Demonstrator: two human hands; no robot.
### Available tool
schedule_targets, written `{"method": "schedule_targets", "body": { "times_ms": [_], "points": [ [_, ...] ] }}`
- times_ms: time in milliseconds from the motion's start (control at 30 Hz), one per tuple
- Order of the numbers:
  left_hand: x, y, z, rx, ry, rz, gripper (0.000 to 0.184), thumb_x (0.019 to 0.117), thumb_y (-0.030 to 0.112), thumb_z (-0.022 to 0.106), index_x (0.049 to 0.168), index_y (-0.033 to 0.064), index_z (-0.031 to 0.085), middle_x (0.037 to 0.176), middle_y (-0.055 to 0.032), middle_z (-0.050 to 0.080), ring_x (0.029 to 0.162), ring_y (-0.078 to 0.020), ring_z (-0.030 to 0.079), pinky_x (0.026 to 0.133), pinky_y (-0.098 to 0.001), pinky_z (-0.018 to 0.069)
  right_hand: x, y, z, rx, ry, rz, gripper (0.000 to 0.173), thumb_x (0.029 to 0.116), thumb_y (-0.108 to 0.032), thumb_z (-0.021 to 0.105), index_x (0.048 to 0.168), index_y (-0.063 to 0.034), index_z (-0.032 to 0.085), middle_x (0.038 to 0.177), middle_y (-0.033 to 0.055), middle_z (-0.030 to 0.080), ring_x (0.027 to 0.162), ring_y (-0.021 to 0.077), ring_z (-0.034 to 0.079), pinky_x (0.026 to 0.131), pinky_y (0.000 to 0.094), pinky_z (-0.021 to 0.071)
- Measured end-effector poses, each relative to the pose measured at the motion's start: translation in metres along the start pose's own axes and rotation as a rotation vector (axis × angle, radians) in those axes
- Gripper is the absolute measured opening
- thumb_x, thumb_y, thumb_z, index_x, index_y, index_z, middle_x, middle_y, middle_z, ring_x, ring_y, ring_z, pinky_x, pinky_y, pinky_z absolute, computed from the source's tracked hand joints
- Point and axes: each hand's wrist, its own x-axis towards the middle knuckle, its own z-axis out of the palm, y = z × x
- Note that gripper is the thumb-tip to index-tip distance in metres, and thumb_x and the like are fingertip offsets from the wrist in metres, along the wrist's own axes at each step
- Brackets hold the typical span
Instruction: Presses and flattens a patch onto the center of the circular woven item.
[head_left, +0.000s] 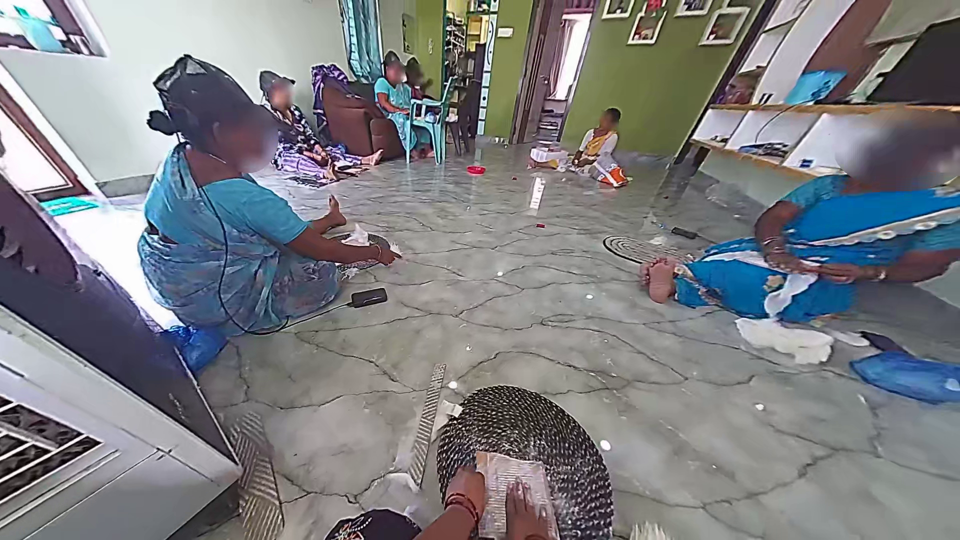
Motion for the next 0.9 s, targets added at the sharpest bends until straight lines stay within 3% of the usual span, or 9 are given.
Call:
{"method": "schedule_targets", "body": {
  "times_ms": [133,233,300,400,533,633,767,900],
  "points": [
    [-0.005,0.001,0.002,0.013,-0.022,-0.015,0.037,0.1023,0.008,0.055,0.137,-0.0021,0.062,0.151,-0.0246,0.053,0.142,-0.0422,0.050,0.113,-0.0606,0.0457,-0.008,-0.006,0.018,0.053,0.057,0.031,0.073,0.1021,-0.018,0.061,0.161,0.0053,0.025,0.167,0.0267,0.027,0.154,0.0430,0.029,0.123,0.0583,0.0283],
    [-0.015,0.002,0.002,0.032,-0.047,-0.025,0.037,0.1031,0.009,0.055,0.137,-0.0024,0.062,0.151,-0.0249,0.054,0.141,-0.0425,0.051,0.113,-0.0612,0.0455,-0.024,-0.019,0.019,0.090,0.079,0.087,0.063,0.1011,-0.009,0.057,0.155,0.0111,0.033,0.161,0.0316,0.034,0.150,0.0456,0.035,0.122,0.0573,0.0305],
    [-0.018,0.003,0.002,0.031,-0.046,-0.025,0.036,0.1030,0.008,0.055,0.136,-0.0030,0.062,0.149,-0.0252,0.055,0.139,-0.0427,0.053,0.111,-0.0620,0.0470,-0.030,-0.021,0.008,0.096,0.099,0.080,0.068,0.0962,-0.010,0.063,0.155,0.0092,0.035,0.164,0.0305,0.030,0.152,0.0464,0.030,0.123,0.0606,0.0271],
    [-0.013,0.001,0.002,0.007,-0.034,-0.026,0.037,0.1035,0.008,0.054,0.138,-0.0022,0.061,0.151,-0.0239,0.054,0.140,-0.0421,0.053,0.111,-0.0617,0.0464,-0.014,-0.008,0.006,0.049,0.081,0.003,0.087,0.0946,-0.021,0.070,0.164,-0.0027,0.021,0.172,0.0209,0.014,0.158,0.0436,0.017,0.124,0.0667,0.0184],
    [-0.004,0.002,0.004,0.027,-0.039,-0.037,0.035,0.1036,0.008,0.054,0.136,-0.0024,0.063,0.152,-0.0241,0.053,0.141,-0.0425,0.052,0.112,-0.0616,0.0461,-0.003,0.000,0.003,0.015,0.015,-0.036,0.082,0.1014,-0.031,0.063,0.165,-0.0055,0.018,0.172,0.0201,0.017,0.158,0.0428,0.019,0.123,0.0653,0.0208],
    [-0.004,0.002,0.005,0.051,-0.044,-0.047,0.036,0.1035,0.007,0.054,0.137,-0.0030,0.062,0.152,-0.0249,0.052,0.141,-0.0427,0.051,0.111,-0.0616,0.0467,-0.011,-0.006,0.012,0.066,0.043,-0.013,0.071,0.1064,-0.023,0.056,0.164,-0.0014,0.020,0.171,0.0246,0.016,0.157,0.0451,0.020,0.123,0.0624,0.0237],
    [-0.013,0.004,0.012,0.116,-0.044,-0.041,0.037,0.1024,0.008,0.056,0.137,-0.0029,0.062,0.151,-0.0254,0.053,0.141,-0.0431,0.052,0.111,-0.0618,0.0463,-0.019,-0.021,0.022,0.150,0.024,0.097,0.060,0.1047,-0.008,0.051,0.159,0.0055,0.029,0.166,0.0277,0.028,0.153,0.0433,0.032,0.121,0.0569,0.0333],
    [-0.030,0.007,0.014,0.173,-0.045,-0.035,0.039,0.1035,0.011,0.057,0.140,-0.0015,0.060,0.151,-0.0255,0.053,0.141,-0.0439,0.051,0.111,-0.0622,0.0455,-0.044,-0.021,0.001,0.174,-0.083,0.054,0.053,0.1034,-0.017,0.057,0.151,0.0039,0.046,0.156,0.0281,0.045,0.142,0.0445,0.047,0.113,0.0600,0.0407]
  ]
}}
